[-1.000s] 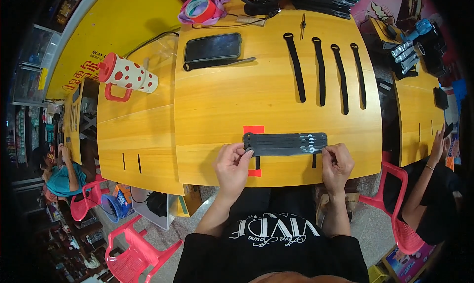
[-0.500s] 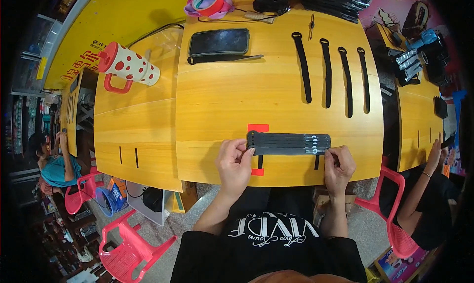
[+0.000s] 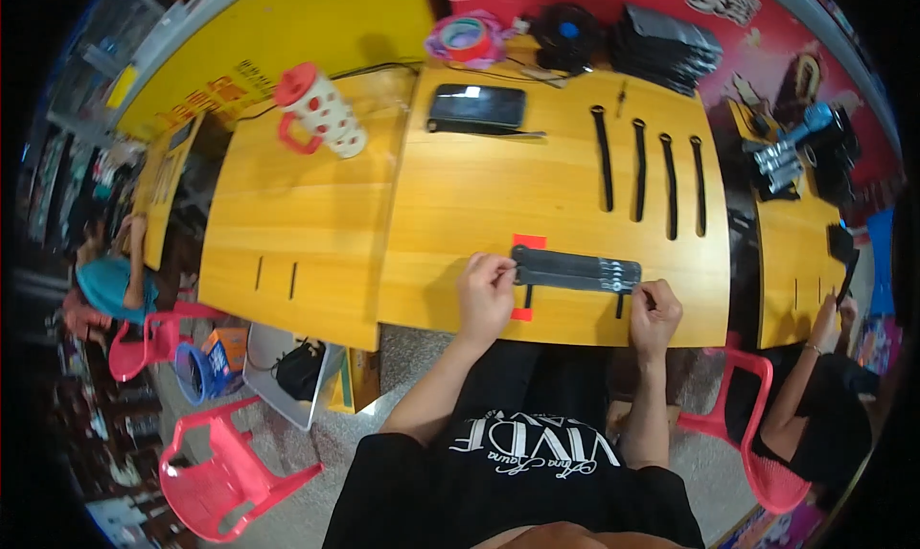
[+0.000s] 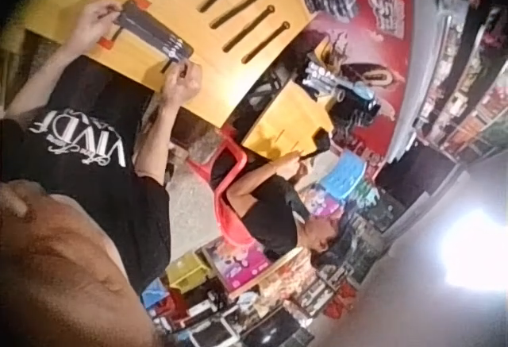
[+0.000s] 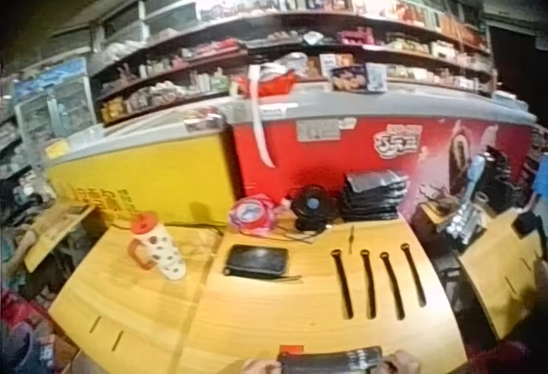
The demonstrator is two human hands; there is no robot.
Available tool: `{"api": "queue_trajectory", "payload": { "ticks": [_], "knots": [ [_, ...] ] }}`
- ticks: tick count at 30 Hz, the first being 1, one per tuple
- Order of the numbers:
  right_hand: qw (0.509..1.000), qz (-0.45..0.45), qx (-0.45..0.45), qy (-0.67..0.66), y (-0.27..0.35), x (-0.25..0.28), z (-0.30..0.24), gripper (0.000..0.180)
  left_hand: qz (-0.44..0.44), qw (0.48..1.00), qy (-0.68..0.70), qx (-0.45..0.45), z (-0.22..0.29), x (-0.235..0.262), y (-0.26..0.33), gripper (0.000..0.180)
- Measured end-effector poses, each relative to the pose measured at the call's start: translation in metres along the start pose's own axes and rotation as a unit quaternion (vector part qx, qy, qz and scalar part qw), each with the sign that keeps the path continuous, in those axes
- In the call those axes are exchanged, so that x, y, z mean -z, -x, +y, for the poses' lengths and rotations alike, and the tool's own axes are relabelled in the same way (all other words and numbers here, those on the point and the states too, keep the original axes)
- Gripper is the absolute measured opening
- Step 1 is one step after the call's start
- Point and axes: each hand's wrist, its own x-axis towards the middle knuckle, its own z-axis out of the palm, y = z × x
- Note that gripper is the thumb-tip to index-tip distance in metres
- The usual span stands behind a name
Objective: Attaching metal hardware to black leather straps using a hand press tool.
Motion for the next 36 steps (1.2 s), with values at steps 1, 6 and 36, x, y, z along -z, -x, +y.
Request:
{"api": "queue_trajectory", "payload": {
  "ticks": [1, 6, 36],
  "knots": [
    [1.000, 0.012, 0.001, 0.019, 0.002, 0.001, 0.003, 0.007, -0.006, 1.000, -0.010, -0.025, -0.001, -0.002, 0.000, 0.008],
    [0.967, 0.024, 0.113, 0.226, 0.003, 0.008, -0.006, 0.007, -0.009, 0.999, -0.017, -0.048, -0.003, -0.009, -0.004, 0.008],
    [0.748, 0.072, 0.630, -0.196, -0.025, 0.178, -0.223, 0.016, -0.035, 0.830, -0.423, -0.363, 0.012, -0.065, -0.194, 0.015]
  ]
}}
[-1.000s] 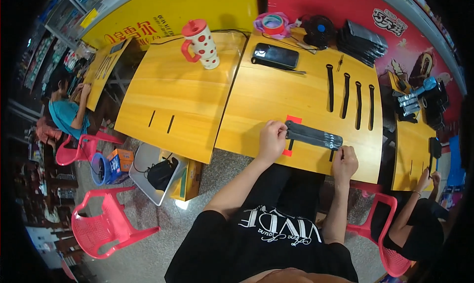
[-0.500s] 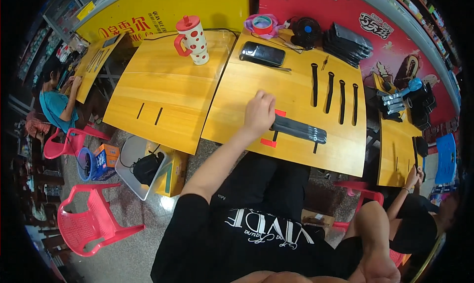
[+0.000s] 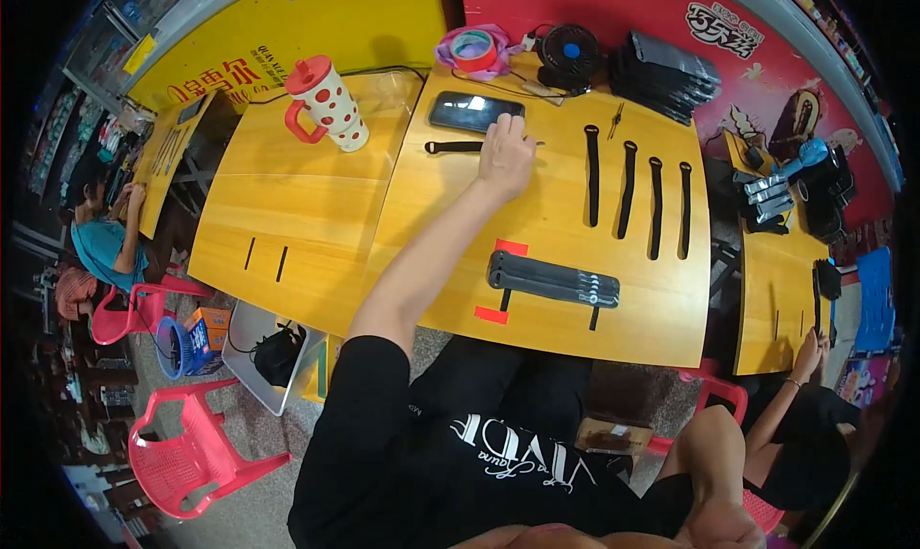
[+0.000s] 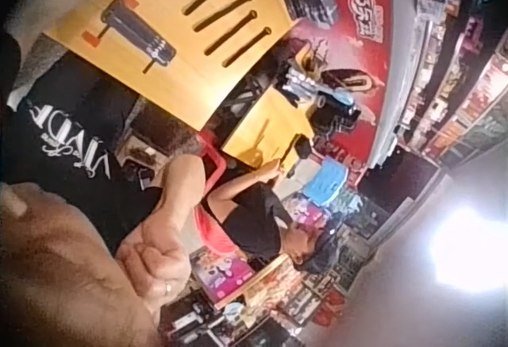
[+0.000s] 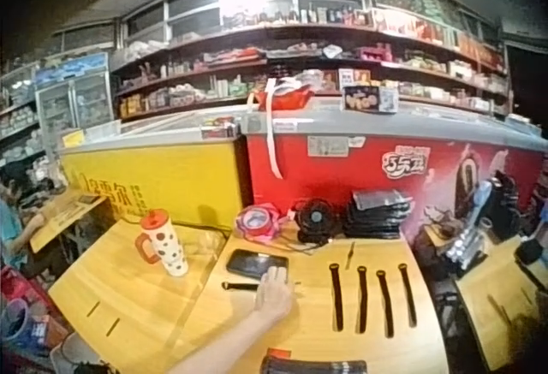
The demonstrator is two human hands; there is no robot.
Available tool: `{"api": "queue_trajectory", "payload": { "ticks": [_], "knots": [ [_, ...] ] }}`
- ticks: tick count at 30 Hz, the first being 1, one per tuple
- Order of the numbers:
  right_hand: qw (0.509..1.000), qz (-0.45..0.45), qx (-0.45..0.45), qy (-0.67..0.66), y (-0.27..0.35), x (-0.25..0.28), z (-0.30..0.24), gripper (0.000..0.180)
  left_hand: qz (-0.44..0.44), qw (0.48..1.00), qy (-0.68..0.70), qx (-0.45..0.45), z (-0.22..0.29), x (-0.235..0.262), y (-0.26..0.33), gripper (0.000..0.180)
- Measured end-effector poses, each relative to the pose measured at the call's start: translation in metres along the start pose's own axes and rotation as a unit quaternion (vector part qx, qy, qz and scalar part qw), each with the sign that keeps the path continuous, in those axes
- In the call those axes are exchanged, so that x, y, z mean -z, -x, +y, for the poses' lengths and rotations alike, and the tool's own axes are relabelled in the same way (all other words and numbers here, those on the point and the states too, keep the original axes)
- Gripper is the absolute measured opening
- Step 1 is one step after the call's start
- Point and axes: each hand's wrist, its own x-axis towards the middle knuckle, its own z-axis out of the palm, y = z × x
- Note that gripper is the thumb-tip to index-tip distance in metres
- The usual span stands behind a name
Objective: Attaching metal hardware to black leather straps using a hand press tool.
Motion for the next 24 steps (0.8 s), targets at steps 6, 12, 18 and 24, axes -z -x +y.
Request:
{"api": "queue_trajectory", "payload": {
  "ticks": [6, 12, 18, 24],
  "knots": [
    [0.985, 0.061, 0.134, -0.086, 0.021, -0.012, 0.020, 0.008, 0.126, 0.987, 0.039, -0.094, -0.004, 0.071, 0.057, 0.011],
    [0.966, -0.139, -0.210, -0.051, 0.067, -0.016, -0.010, 0.021, 0.104, 0.975, 0.117, -0.156, 0.060, 0.179, 0.099, 0.021],
    [0.870, -0.242, -0.424, 0.064, 0.116, -0.079, -0.012, 0.037, -0.027, 0.942, 0.264, -0.205, 0.118, 0.218, 0.161, 0.028],
    [0.862, -0.217, -0.457, 0.021, 0.146, -0.068, -0.031, 0.021, -0.122, 0.923, 0.341, -0.129, 0.116, 0.211, 0.167, 0.021]
  ]
}}
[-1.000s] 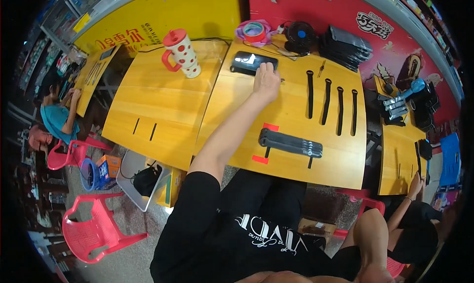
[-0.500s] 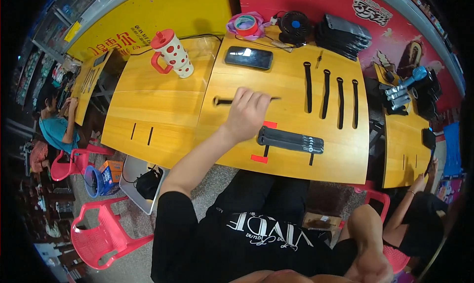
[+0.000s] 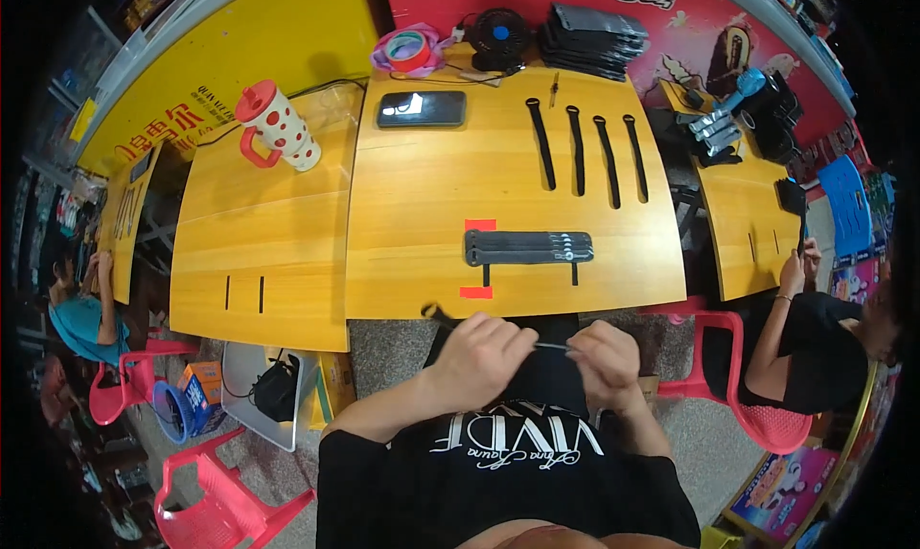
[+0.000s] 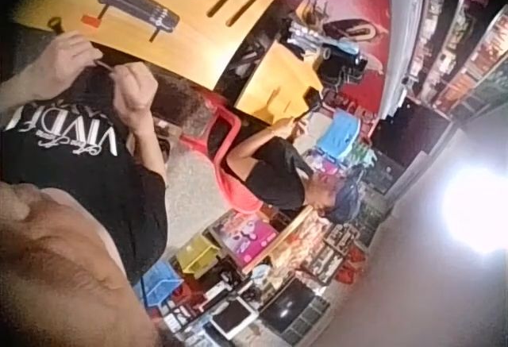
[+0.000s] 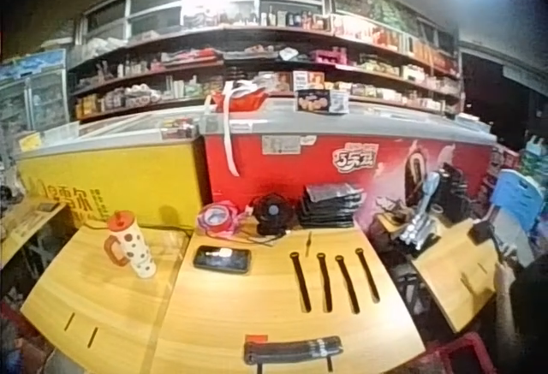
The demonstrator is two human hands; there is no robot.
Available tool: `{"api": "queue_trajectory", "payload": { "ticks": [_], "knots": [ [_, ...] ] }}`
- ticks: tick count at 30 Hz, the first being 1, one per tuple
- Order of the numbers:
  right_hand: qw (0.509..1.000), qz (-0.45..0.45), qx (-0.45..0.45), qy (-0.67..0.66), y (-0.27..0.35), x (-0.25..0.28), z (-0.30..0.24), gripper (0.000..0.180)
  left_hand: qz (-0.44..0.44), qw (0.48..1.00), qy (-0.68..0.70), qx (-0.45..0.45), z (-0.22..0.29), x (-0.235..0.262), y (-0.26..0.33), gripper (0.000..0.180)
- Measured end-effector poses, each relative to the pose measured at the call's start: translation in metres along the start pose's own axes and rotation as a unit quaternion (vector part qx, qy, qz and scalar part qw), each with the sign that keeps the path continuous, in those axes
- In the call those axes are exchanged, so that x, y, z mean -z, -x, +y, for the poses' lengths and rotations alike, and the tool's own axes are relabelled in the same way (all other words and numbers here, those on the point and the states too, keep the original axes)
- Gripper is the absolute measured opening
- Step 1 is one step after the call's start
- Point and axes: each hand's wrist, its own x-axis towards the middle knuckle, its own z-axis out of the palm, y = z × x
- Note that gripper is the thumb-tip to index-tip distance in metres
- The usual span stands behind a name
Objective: Attaching metal hardware to black leather straps using a hand press tool.
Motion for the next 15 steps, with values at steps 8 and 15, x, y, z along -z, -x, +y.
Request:
{"api": "queue_trajectory", "payload": {
  "ticks": [8, 15],
  "knots": [
    [0.923, 0.191, -0.271, -0.197, 0.036, -0.003, 0.036, 0.008, -0.017, 0.971, 0.158, 0.178, -0.043, 0.010, 0.027, 0.004],
    [0.891, 0.216, -0.349, -0.196, 0.024, -0.018, 0.066, 0.002, 0.135, 0.785, 0.398, 0.455, -0.067, -0.022, 0.024, 0.006]
  ]
}}
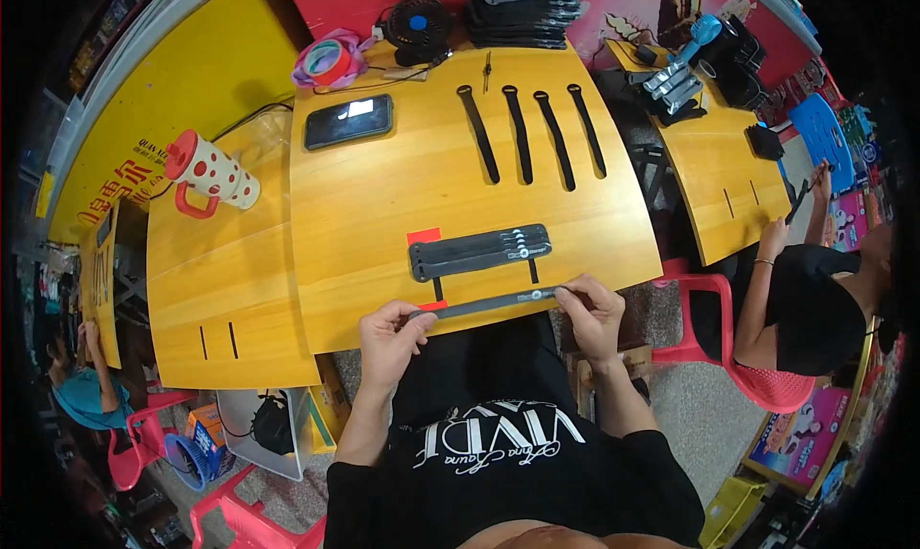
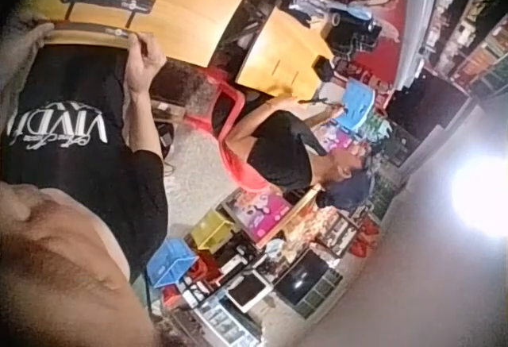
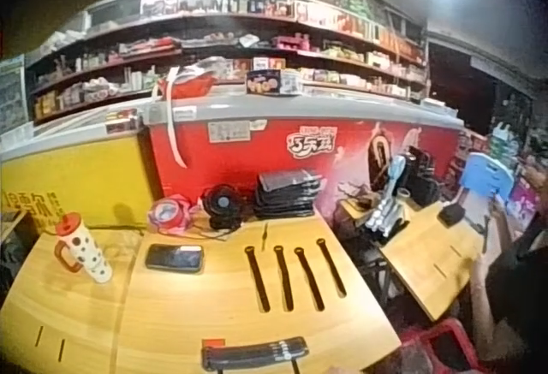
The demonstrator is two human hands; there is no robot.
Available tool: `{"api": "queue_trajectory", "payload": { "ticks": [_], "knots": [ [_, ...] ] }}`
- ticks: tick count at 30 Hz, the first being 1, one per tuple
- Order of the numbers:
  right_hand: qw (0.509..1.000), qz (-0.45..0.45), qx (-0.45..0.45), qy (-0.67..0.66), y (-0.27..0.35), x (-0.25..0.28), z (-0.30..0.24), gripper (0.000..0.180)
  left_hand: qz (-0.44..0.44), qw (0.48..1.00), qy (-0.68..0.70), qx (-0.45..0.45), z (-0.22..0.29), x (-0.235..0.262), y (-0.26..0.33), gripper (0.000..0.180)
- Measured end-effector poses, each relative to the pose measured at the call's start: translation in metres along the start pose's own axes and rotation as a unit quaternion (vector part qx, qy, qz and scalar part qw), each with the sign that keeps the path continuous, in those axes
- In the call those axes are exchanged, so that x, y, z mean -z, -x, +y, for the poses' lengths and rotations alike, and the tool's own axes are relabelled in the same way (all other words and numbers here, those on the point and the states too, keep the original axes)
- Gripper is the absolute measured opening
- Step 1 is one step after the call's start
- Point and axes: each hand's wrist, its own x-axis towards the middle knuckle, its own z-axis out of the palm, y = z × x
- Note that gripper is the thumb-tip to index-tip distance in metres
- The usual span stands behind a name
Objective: Attaching metal hardware to black leather straps using a hand press tool.
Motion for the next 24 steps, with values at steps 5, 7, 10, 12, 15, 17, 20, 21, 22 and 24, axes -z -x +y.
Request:
{"api": "queue_trajectory", "payload": {
  "ticks": [5, 7, 10, 12, 15, 17, 20, 21, 22, 24],
  "knots": [
    [0.999, 0.003, -0.020, -0.026, -0.019, 0.000, 0.016, 0.001, 0.003, 0.996, 0.083, 0.012, -0.008, -0.003, -0.020, 0.006],
    [0.999, 0.004, -0.025, -0.029, -0.023, -0.004, 0.017, 0.001, 0.000, 0.997, 0.081, 0.013, -0.009, -0.002, -0.024, 0.006],
    [1.000, 0.009, -0.001, 0.011, -0.029, -0.007, 0.025, 0.000, 0.026, 0.999, 0.042, 0.010, -0.008, -0.006, -0.027, 0.007],
    [0.992, 0.018, 0.071, 0.101, -0.036, -0.009, 0.029, 0.002, 0.055, 0.998, -0.008, -0.018, -0.009, -0.009, -0.029, 0.008],
    [0.987, 0.018, 0.090, 0.132, -0.043, -0.013, 0.029, 0.004, 0.080, 0.996, -0.011, -0.030, -0.016, -0.014, -0.034, 0.007],
    [0.987, 0.018, 0.092, 0.134, -0.046, -0.015, 0.030, 0.005, 0.087, 0.996, -0.007, -0.012, -0.015, -0.013, -0.036, 0.007],
    [0.983, 0.016, 0.104, 0.148, -0.048, -0.016, 0.031, 0.007, 0.093, 0.996, 0.003, 0.012, -0.013, -0.011, -0.038, 0.007],
    [0.981, 0.013, 0.114, 0.157, -0.048, -0.016, 0.031, 0.008, 0.093, 0.995, 0.008, 0.018, -0.012, -0.010, -0.038, 0.007],
    [0.981, 0.012, 0.112, 0.159, -0.048, -0.016, 0.031, 0.008, 0.092, 0.995, 0.009, 0.021, -0.012, -0.010, -0.038, 0.007],
    [0.977, 0.012, 0.108, 0.184, -0.047, -0.015, 0.031, 0.009, 0.076, 0.997, -0.007, 0.020, -0.011, -0.009, -0.038, 0.007]
  ]
}}
